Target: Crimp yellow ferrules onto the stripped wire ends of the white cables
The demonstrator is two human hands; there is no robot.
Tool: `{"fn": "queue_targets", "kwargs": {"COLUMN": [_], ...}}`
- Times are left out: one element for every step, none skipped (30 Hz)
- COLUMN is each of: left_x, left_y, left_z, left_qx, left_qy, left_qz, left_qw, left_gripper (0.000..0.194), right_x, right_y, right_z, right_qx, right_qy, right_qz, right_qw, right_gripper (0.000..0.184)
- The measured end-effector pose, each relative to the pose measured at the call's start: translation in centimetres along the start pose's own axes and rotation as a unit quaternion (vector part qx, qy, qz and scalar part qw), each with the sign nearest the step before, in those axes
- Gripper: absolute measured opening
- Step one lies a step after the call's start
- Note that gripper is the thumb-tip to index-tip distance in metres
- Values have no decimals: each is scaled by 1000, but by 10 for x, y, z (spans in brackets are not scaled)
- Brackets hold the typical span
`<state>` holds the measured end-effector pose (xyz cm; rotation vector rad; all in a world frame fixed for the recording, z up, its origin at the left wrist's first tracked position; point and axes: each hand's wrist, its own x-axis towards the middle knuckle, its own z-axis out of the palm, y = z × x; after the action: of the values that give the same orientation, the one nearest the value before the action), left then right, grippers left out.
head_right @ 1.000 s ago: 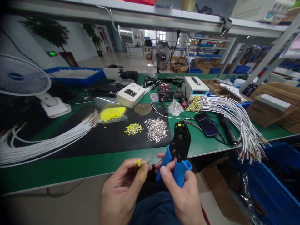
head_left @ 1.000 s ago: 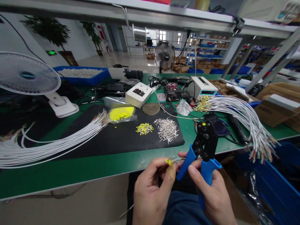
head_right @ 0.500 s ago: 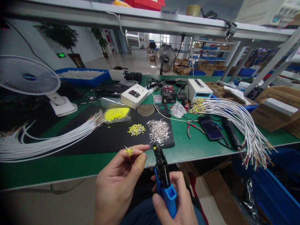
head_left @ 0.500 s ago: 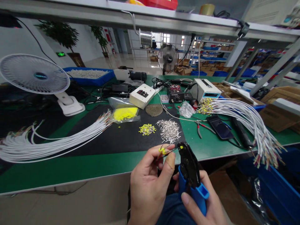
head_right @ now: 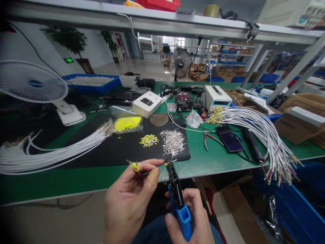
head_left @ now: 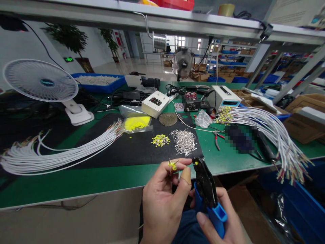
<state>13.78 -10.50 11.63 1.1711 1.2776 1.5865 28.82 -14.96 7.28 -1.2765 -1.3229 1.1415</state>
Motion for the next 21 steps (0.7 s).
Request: {"fn": "queue_targets", "kwargs": {"left_x": [0,0,-1,-1,-1,-2,-2,-3,-3,-3,-3,-3,-3,-3,-3,-2,-2,-2,-2,-2,-3], "left_y": [0,1,1,1,0,0,-1,-2,-2,-3,-3,-4,-4,-4,-4,-4,-3,-3,-2,-2,-1], "left_z": [0,0,-1,-1,-1,-2,-2,-2,-3,-3,-3,-3,-3,-3,-2,-2,-2,-2,-2,-2,-3], "left_qx": [-1,-2,-2,-2,-1,-2,-3,-5,-8,-10,-12,-13,-13,-12,-9,-4,2,8,15,20,24], "left_qy": [0,0,1,2,4,5,4,2,0,-2,-3,-3,-2,-1,1,3,5,7,8,7,6], "left_qz": [1,3,4,4,3,3,2,1,2,2,3,3,5,6,8,11,12,13,13,13,14], "left_qw": [1000,1000,1000,1000,1000,1000,1000,1000,1000,1000,1000,1000,1000,1000,1000,1000,1000,1000,1000,1000,1000], "left_gripper": [9,10,10,10,9,9,9,8,8,7,7,7,7,8,8,8,8,9,9,10,10], "right_x": [0,0,-1,-1,-1,-2,-2,-2,-2,-2,-2,-2,-2,-2,-2,-3,-4,-4,-5,-5,-4], "right_y": [1,2,3,5,6,7,8,8,9,9,10,11,13,15,19,23,27,31,35,38,40], "right_z": [0,0,0,1,1,1,1,1,1,0,0,-1,-2,-3,-4,-5,-5,-5,-6,-6,-6], "right_qx": [0,0,-2,-5,-9,-12,-16,-18,-20,-21,-22,-24,-29,-36,-45,-58,-76,-95,-114,-130,-143], "right_qy": [6,10,12,12,9,3,-3,-9,-15,-18,-19,-19,-18,-21,-29,-37,-39,-34,-22,-8,1], "right_qz": [1,1,2,2,2,2,2,3,3,2,0,-2,-6,-12,-21,-32,-40,-47,-52,-56,-63], "right_qw": [1000,1000,1000,1000,1000,1000,1000,1000,1000,1000,1000,1000,999,999,998,997,996,994,992,990,988], "right_gripper": [37,39,42,45,48,50,51,50,50,50,50,50,51,51,51,51,51,51,51,51,52]}}
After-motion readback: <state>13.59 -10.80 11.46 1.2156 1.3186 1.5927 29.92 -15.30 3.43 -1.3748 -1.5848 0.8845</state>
